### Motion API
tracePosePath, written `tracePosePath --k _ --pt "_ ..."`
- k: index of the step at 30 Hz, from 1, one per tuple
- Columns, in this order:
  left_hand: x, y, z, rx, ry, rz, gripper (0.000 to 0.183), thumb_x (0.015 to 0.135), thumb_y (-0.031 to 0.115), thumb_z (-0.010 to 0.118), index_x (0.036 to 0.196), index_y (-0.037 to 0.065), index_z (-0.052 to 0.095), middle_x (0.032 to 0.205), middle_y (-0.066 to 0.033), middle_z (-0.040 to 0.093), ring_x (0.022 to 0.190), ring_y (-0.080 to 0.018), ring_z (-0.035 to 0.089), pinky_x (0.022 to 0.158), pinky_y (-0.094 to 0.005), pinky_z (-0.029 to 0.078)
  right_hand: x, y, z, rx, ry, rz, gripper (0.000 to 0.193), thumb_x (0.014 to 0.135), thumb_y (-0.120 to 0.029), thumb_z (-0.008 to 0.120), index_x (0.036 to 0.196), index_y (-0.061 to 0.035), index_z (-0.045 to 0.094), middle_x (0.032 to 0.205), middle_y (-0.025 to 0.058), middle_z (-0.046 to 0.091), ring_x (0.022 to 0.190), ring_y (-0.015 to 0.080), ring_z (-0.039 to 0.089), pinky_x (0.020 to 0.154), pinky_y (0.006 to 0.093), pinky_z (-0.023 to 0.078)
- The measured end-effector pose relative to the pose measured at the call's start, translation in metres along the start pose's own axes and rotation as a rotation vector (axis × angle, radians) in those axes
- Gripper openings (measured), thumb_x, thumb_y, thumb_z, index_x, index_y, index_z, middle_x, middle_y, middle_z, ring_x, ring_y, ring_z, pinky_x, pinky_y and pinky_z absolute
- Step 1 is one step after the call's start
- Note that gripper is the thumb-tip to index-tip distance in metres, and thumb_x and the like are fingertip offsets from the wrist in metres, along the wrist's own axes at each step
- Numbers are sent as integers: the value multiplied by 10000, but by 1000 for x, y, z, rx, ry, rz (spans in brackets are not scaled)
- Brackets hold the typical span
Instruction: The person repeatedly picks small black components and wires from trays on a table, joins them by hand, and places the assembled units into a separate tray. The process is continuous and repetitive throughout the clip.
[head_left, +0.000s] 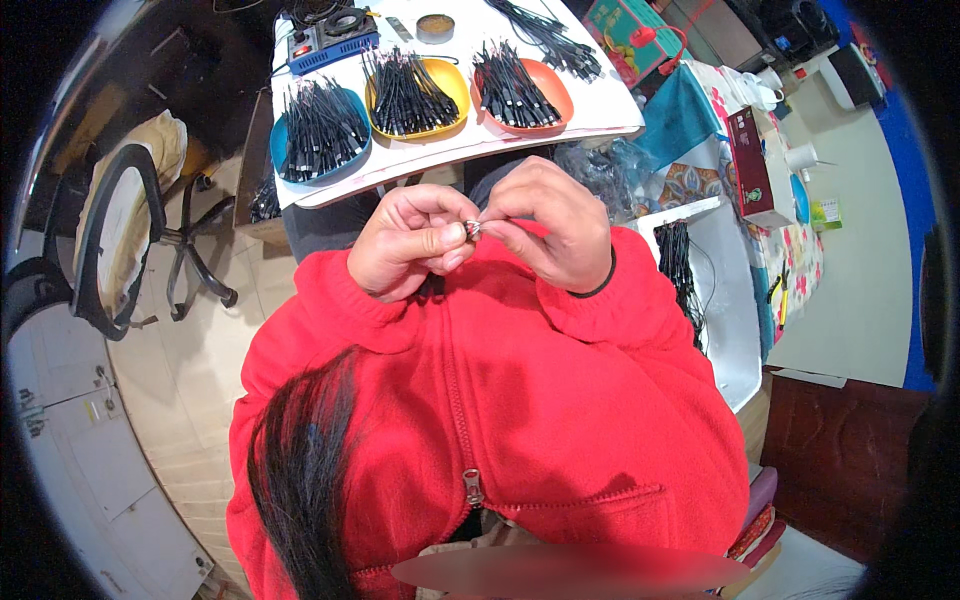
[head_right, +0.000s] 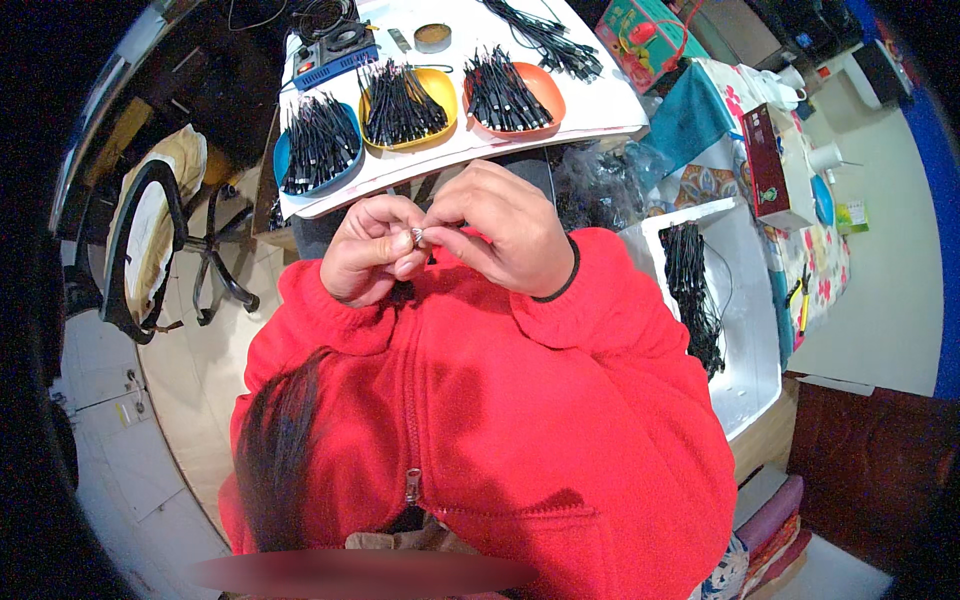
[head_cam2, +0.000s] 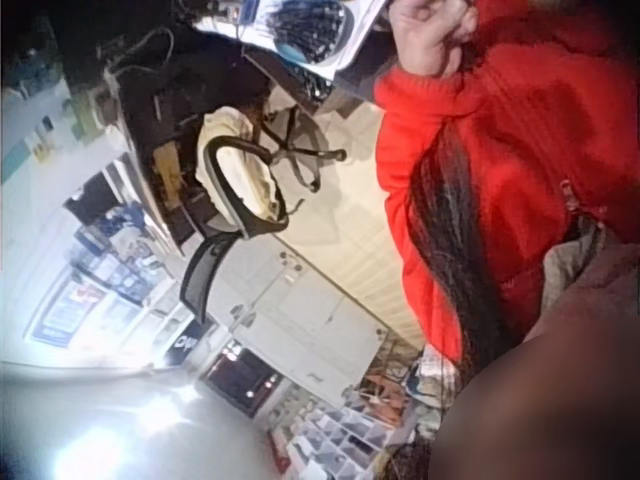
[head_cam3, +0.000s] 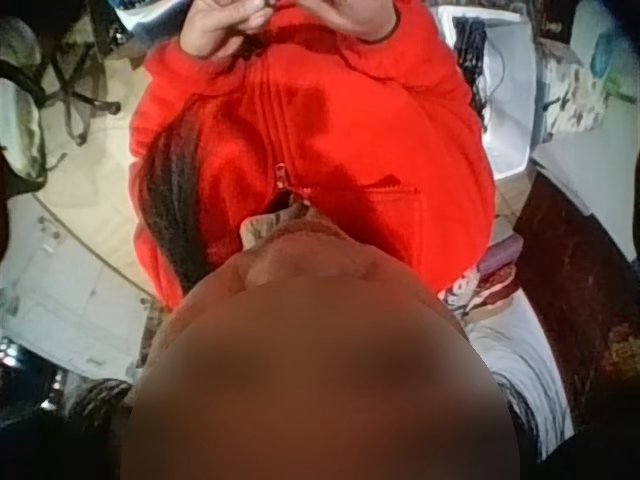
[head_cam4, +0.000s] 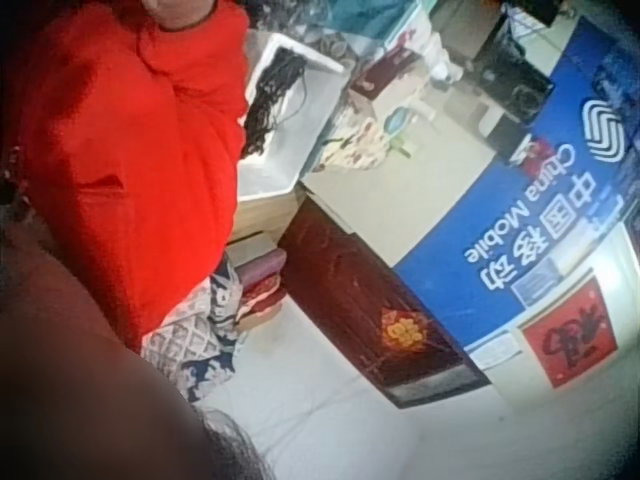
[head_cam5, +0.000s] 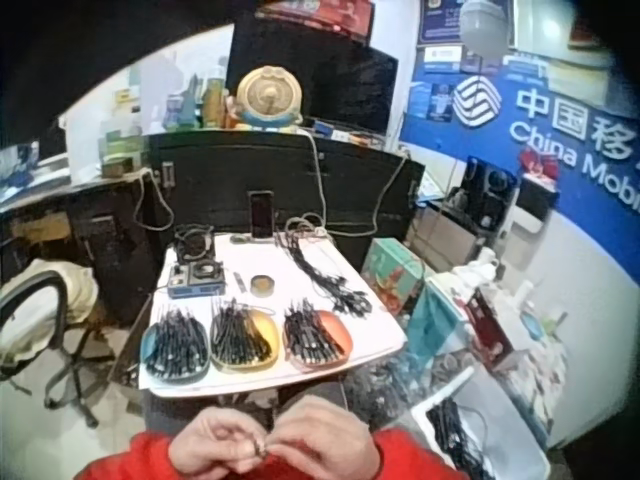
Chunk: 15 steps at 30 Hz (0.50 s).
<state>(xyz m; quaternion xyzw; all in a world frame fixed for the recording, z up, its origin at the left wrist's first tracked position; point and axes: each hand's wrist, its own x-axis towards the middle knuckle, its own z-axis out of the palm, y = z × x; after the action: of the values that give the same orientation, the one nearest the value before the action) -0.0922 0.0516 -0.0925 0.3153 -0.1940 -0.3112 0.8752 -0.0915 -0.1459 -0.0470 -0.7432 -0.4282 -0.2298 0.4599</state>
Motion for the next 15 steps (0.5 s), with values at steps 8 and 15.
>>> tracePosePath --k 8,15 --pt "-7 14 13 884 95 244 95 858 -21 604 938 -41 652 813 -54 634 684 -106 579 625 -233 469 -23 -4 6 932 -59 829 126 923 -114 588 954 8 583 871 5 586 784 80 531 708 230 436" --pt "-2 9 6 472 196 162 104 866 40 632 945 -26 623 757 -64 612 624 -108 544 574 -228 433 -18 -1 3 205 -1 416 136 837 -91 666 947 -21 628 873 56 615 806 148 591 704 281 476"
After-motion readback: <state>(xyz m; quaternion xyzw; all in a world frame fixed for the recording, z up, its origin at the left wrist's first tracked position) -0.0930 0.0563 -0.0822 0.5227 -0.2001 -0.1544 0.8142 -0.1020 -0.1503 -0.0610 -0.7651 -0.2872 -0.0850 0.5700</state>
